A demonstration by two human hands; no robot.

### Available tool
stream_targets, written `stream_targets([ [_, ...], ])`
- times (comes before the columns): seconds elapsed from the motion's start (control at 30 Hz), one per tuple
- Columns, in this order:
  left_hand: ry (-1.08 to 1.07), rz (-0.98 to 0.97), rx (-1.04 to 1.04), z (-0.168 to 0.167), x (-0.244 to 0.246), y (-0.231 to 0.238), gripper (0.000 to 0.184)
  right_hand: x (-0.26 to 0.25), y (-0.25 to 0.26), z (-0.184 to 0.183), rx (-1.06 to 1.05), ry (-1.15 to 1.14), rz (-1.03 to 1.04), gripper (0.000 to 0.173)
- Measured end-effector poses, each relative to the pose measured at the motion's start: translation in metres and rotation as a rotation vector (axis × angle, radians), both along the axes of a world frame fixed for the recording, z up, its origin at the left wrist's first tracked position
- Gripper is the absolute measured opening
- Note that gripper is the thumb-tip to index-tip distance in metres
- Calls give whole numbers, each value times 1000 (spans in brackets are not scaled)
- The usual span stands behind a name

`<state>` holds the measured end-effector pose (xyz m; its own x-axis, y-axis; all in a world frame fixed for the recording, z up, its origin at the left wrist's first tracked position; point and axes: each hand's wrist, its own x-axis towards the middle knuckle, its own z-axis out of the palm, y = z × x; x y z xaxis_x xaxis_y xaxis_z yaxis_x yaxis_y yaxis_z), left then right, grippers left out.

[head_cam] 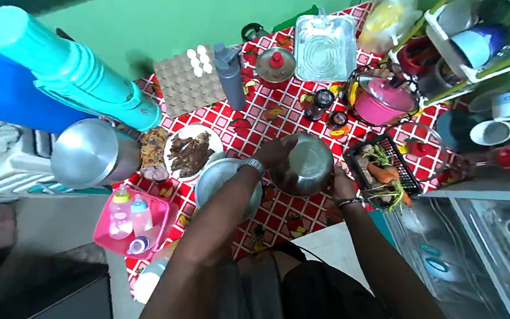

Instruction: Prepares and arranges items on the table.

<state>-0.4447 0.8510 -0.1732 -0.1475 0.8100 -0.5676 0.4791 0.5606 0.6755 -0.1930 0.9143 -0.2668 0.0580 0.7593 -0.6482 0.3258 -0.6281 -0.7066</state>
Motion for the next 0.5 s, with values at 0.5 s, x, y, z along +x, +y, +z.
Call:
stream_targets([
  [0.5, 20, 135, 138, -17, -20, 10, 75, -67, 16, 32, -29, 168, 31, 68],
])
